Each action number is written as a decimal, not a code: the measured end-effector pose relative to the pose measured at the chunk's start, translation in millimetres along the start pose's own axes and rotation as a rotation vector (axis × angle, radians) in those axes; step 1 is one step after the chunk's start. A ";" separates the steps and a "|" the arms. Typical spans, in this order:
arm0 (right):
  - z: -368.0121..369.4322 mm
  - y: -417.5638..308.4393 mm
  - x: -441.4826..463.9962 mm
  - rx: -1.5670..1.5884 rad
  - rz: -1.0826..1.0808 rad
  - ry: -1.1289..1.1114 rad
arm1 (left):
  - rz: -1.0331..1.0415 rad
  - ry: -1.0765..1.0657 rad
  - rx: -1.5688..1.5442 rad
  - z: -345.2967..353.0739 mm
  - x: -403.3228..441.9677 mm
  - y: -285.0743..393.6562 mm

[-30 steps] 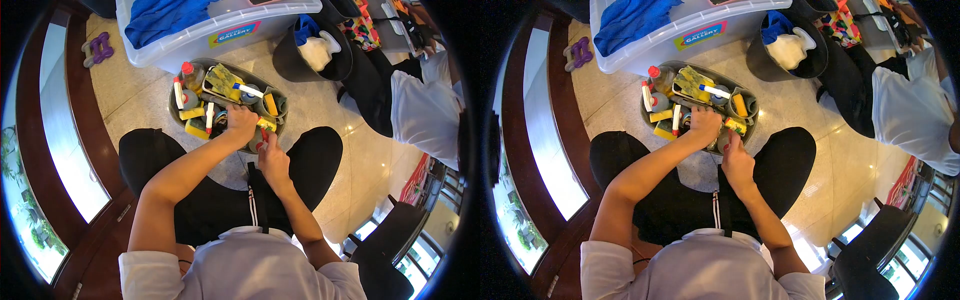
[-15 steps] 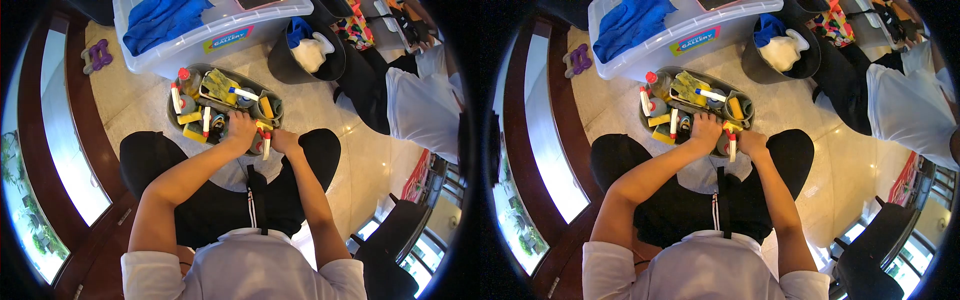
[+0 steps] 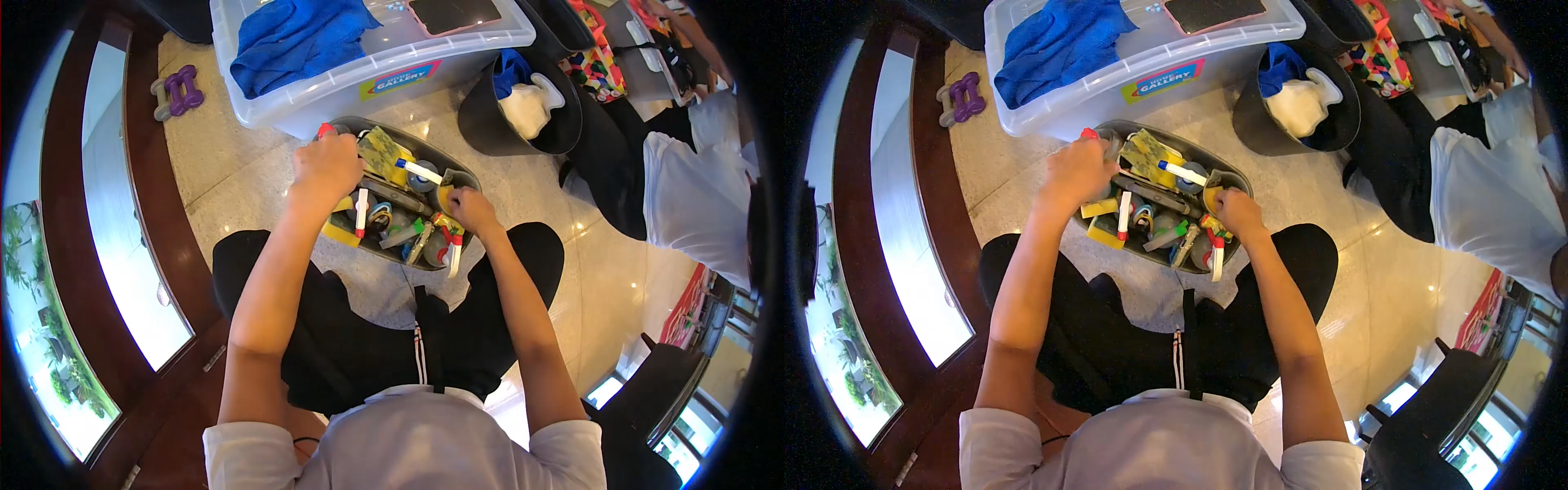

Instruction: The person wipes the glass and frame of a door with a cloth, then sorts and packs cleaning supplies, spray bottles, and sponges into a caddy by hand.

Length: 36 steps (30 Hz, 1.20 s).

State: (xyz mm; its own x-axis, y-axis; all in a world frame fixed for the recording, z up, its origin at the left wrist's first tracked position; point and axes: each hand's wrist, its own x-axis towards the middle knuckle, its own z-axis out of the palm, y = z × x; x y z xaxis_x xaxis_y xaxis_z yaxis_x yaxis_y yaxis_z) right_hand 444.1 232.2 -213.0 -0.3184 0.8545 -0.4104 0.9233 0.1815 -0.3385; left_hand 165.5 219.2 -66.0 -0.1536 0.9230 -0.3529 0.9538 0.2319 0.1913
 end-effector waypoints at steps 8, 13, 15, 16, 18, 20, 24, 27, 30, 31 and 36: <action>-99.4 -80.0 21.2 -0.081 -0.002 0.224 | -0.217 -0.148 -0.040 -40.8 4.7 -52.6; -141.0 -165.4 79.9 0.007 -0.492 0.648 | -0.256 -0.059 -0.043 -36.9 1.5 -66.5; -145.6 -196.4 113.1 0.027 -0.622 0.697 | -0.270 -0.089 -0.075 -39.6 -0.1 -67.8; -145.7 -211.4 125.4 0.053 -0.683 0.744 | -0.267 -0.100 -0.081 -40.2 -0.6 -69.5; -130.7 -228.4 140.1 -0.033 -0.609 0.711 | -0.265 -0.110 -0.088 -41.8 -0.6 -74.0; -119.5 -235.5 146.5 -0.048 -0.550 0.726 | -0.247 -0.128 -0.144 -43.9 -1.5 -79.0; -119.1 -228.2 145.5 -0.002 -0.586 0.667 | -0.276 0.015 -0.210 -44.0 -0.7 -84.0; -127.3 -231.1 142.5 0.410 -0.620 0.573 | -0.318 0.142 -0.298 -48.8 12.1 -88.9; -141.4 -251.3 107.4 1.290 -0.435 0.159 | -0.359 0.187 -1.092 -58.3 17.7 -87.0; -138.2 -252.6 91.9 1.291 -0.436 0.164 | -0.360 0.111 -1.497 -63.7 17.1 -83.0; -120.9 -233.6 43.6 0.740 -0.807 -0.087 | -0.085 0.149 -1.937 -50.2 34.2 -73.4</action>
State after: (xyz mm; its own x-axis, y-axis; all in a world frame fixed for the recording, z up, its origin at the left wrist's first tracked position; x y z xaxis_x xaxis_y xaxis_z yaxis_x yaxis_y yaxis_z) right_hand 240.5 285.9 -49.5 -0.8117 0.5732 0.1120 0.0886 0.3105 -0.9464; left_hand 77.3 249.1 -46.1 -0.2934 0.8831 -0.3660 -0.5713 0.1450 0.8078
